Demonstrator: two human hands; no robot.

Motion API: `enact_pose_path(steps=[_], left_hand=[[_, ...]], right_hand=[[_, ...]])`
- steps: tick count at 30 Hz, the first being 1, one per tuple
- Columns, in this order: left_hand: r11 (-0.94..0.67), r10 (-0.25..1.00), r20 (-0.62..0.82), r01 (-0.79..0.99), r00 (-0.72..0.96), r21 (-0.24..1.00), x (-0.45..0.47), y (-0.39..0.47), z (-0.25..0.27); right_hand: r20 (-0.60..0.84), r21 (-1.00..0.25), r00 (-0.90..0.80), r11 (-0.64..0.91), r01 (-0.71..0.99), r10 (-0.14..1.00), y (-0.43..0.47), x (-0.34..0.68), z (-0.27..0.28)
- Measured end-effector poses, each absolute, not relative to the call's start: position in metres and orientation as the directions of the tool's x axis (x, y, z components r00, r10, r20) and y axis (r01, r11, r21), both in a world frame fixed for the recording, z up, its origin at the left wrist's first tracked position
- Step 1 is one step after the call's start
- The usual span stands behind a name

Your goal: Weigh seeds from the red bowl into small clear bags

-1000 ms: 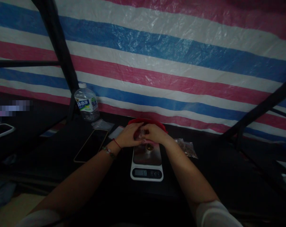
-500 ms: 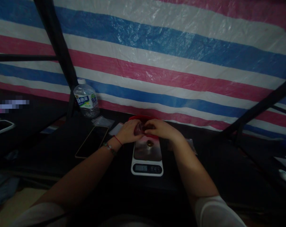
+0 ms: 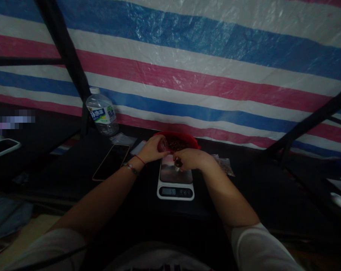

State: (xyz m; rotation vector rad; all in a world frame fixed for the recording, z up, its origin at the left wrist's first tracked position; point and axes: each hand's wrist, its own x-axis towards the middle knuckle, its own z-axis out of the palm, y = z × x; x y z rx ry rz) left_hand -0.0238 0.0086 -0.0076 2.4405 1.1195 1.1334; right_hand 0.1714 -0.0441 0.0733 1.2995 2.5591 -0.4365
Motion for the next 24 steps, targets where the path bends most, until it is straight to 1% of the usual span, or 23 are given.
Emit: enact_pose_path(steps=[3, 5, 8, 12, 14, 16, 20, 22, 24], left_hand=[[-0.662, 0.744, 0.533, 0.552, 0.403, 0.507, -0.024, 0.010, -0.008], [-0.644, 0.761, 0.512, 0.552, 0.398, 0.529, -0.024, 0.009, -0.007], [-0.637, 0.770, 0.500, 0.537, 0.398, 0.553, -0.024, 0.007, -0.004], [-0.629, 0.776, 0.499, 0.528, 0.385, 0.571, -0.023, 0.002, -0.001], [-0.625, 0.779, 0.501, 0.532, 0.377, 0.571, -0.023, 0.001, 0.000], [-0.629, 0.776, 0.512, 0.526, 0.370, 0.572, -0.022, -0.001, 0.000], [-0.653, 0.756, 0.545, 0.481, 0.363, 0.585, -0.022, -0.006, 0.003], [-0.664, 0.747, 0.549, 0.456, 0.375, 0.592, -0.022, -0.008, 0.003], [-0.665, 0.746, 0.531, 0.443, 0.401, 0.601, -0.024, -0.008, 0.003]], right_hand=[[-0.306, -0.155, -0.596, 0.578, 0.801, 0.743, -0.045, 0.170, 0.075], [-0.240, -0.187, -0.617, 0.588, 0.787, 0.749, -0.046, 0.172, 0.079], [-0.045, -0.285, -0.647, 0.611, 0.739, 0.762, -0.047, 0.174, 0.089], [0.191, -0.434, -0.601, 0.616, 0.658, 0.776, -0.043, 0.176, 0.095], [0.300, -0.462, -0.556, 0.628, 0.627, 0.775, -0.038, 0.176, 0.091], [0.390, -0.462, -0.514, 0.645, 0.609, 0.764, -0.033, 0.178, 0.086], [0.459, -0.487, -0.461, 0.650, 0.583, 0.759, -0.026, 0.180, 0.081], [0.467, -0.528, -0.425, 0.630, 0.569, 0.775, -0.025, 0.182, 0.081], [0.445, -0.577, -0.406, 0.602, 0.551, 0.798, -0.022, 0.185, 0.080]])
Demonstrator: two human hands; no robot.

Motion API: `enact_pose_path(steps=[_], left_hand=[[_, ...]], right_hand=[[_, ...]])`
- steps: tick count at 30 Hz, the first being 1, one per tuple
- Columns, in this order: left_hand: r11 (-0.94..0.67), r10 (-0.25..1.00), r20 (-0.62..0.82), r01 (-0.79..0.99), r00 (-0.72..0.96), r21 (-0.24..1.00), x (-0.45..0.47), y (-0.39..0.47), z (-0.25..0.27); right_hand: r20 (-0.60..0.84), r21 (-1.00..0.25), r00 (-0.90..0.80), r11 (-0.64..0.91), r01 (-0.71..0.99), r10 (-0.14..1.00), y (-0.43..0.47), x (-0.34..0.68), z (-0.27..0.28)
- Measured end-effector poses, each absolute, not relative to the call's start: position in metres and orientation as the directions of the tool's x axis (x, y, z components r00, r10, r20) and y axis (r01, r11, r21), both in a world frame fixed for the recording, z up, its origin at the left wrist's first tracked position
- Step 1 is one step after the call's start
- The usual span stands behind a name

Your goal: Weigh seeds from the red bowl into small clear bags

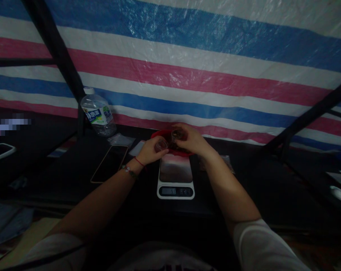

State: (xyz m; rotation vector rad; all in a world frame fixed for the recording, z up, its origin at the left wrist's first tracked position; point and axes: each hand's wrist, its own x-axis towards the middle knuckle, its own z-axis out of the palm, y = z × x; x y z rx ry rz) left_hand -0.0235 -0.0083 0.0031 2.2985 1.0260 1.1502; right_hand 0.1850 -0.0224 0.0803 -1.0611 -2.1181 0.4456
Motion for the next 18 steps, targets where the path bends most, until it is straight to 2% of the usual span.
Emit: enact_pose_path(steps=[5, 7, 18], left_hand=[[-0.605, 0.796, 0.449, 0.514, 0.405, 0.608, -0.025, -0.002, -0.002], [-0.584, 0.812, 0.443, 0.521, 0.380, 0.623, -0.025, -0.001, -0.004], [-0.590, 0.807, 0.465, 0.474, 0.364, 0.653, -0.020, -0.002, -0.005]], right_hand=[[0.259, -0.683, -0.469, 0.503, 0.529, 0.844, -0.012, 0.194, 0.066], [0.230, -0.698, -0.482, 0.489, 0.524, 0.845, -0.009, 0.195, 0.061], [0.369, -0.632, -0.342, 0.504, 0.589, 0.864, -0.011, 0.184, 0.065]])
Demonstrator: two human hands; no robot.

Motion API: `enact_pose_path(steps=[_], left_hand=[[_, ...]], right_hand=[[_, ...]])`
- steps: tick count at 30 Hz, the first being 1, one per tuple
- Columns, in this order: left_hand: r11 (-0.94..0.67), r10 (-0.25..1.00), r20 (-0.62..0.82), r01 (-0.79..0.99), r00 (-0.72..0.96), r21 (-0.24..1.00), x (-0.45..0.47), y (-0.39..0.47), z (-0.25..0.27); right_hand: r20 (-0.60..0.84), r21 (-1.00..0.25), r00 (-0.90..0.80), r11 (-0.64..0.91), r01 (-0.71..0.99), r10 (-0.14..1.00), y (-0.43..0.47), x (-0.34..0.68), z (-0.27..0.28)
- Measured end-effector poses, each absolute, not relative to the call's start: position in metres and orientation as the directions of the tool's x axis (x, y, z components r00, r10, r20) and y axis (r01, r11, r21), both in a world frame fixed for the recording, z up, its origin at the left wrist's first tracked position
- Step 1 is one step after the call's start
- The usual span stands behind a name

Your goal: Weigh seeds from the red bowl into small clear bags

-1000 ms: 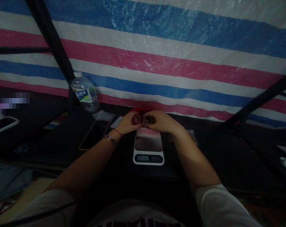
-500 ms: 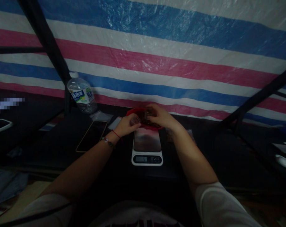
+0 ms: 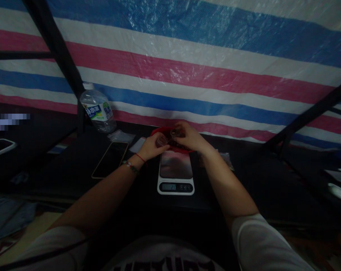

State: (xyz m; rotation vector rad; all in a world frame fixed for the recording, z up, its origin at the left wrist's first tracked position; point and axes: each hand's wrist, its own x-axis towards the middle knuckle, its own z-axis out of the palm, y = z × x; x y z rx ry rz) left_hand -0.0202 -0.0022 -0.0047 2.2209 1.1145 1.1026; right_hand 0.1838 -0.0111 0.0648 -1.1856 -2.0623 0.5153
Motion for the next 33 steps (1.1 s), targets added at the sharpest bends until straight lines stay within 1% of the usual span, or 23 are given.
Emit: enact_pose_path(steps=[7, 12, 15, 17, 19, 23, 25, 29, 33], left_hand=[[-0.575, 0.818, 0.483, 0.473, 0.313, 0.667, -0.017, -0.003, -0.008], [-0.574, 0.819, 0.491, 0.435, 0.296, 0.694, -0.013, -0.003, -0.011], [-0.566, 0.824, 0.490, 0.396, 0.284, 0.723, -0.011, -0.002, -0.012], [-0.561, 0.827, 0.483, 0.371, 0.289, 0.740, -0.010, -0.002, -0.012], [-0.550, 0.834, 0.468, 0.361, 0.294, 0.753, -0.009, -0.003, -0.013], [-0.534, 0.844, 0.461, 0.350, 0.272, 0.770, -0.007, -0.003, -0.014], [-0.529, 0.847, 0.461, 0.331, 0.266, 0.781, -0.006, -0.004, -0.016], [-0.493, 0.864, 0.431, 0.260, 0.260, 0.830, -0.003, -0.003, -0.019], [-0.449, 0.878, 0.402, 0.155, 0.259, 0.880, -0.001, -0.001, -0.022]], right_hand=[[0.308, -0.666, -0.401, 0.496, 0.557, 0.863, -0.013, 0.177, 0.061], [0.333, -0.662, -0.448, 0.544, 0.516, 0.830, -0.016, 0.173, 0.062], [0.348, -0.659, -0.434, 0.546, 0.517, 0.831, -0.017, 0.173, 0.062], [0.346, -0.635, -0.408, 0.531, 0.561, 0.845, -0.017, 0.172, 0.061], [0.347, -0.596, -0.418, 0.541, 0.593, 0.840, -0.016, 0.171, 0.061], [0.396, -0.519, -0.506, 0.641, 0.565, 0.766, -0.016, 0.169, 0.063], [0.415, -0.505, -0.519, 0.664, 0.552, 0.747, -0.017, 0.169, 0.064], [0.434, -0.541, -0.493, 0.656, 0.527, 0.754, -0.017, 0.169, 0.061], [0.422, -0.573, -0.482, 0.638, 0.514, 0.768, -0.015, 0.171, 0.058]])
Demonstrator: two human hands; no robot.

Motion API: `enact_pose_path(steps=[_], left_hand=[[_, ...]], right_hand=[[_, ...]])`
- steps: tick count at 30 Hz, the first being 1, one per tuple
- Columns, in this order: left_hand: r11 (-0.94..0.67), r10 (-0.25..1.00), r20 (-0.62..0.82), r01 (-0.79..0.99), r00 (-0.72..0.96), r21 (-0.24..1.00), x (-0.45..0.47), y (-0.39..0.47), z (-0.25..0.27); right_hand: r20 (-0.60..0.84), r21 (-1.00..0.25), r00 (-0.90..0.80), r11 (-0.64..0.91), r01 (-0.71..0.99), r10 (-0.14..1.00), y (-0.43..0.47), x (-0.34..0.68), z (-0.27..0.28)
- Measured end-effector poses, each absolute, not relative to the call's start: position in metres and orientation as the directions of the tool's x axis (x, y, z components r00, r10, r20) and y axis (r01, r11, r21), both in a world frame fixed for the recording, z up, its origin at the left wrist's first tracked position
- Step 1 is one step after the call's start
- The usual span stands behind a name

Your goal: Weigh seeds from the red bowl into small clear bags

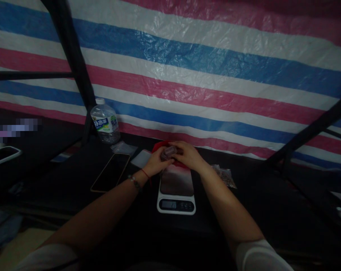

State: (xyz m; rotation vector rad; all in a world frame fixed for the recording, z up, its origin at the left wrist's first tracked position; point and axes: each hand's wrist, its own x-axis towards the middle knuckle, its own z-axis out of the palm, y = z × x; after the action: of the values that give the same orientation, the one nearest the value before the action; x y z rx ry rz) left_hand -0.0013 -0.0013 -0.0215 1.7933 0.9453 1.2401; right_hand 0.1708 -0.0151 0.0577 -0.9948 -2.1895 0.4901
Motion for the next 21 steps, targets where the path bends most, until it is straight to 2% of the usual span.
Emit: enact_pose_path(steps=[4, 7, 11, 16, 18, 21], left_hand=[[-0.429, 0.891, 0.381, 0.182, 0.247, 0.885, -0.002, -0.001, -0.021], [-0.433, 0.892, 0.381, 0.216, 0.242, 0.875, -0.004, -0.001, -0.019], [-0.457, 0.888, 0.419, 0.254, 0.190, 0.852, -0.009, 0.002, -0.018], [-0.470, 0.883, 0.434, 0.311, 0.182, 0.826, -0.015, 0.005, -0.018], [-0.478, 0.878, 0.441, 0.343, 0.186, 0.808, -0.015, 0.004, -0.017], [-0.496, 0.868, 0.455, 0.411, 0.199, 0.765, -0.014, 0.000, -0.014]], right_hand=[[0.417, -0.503, -0.489, 0.642, 0.578, 0.766, -0.017, 0.176, 0.066], [0.338, -0.450, -0.539, 0.636, 0.627, 0.771, -0.021, 0.183, 0.075], [0.105, -0.459, -0.599, 0.573, 0.679, 0.794, -0.023, 0.187, 0.068], [-0.170, -0.398, -0.696, 0.597, 0.696, 0.698, -0.020, 0.178, 0.044], [-0.164, -0.421, -0.708, 0.601, 0.680, 0.687, -0.022, 0.177, 0.048], [0.012, -0.490, -0.668, 0.586, 0.645, 0.744, -0.028, 0.180, 0.069]])
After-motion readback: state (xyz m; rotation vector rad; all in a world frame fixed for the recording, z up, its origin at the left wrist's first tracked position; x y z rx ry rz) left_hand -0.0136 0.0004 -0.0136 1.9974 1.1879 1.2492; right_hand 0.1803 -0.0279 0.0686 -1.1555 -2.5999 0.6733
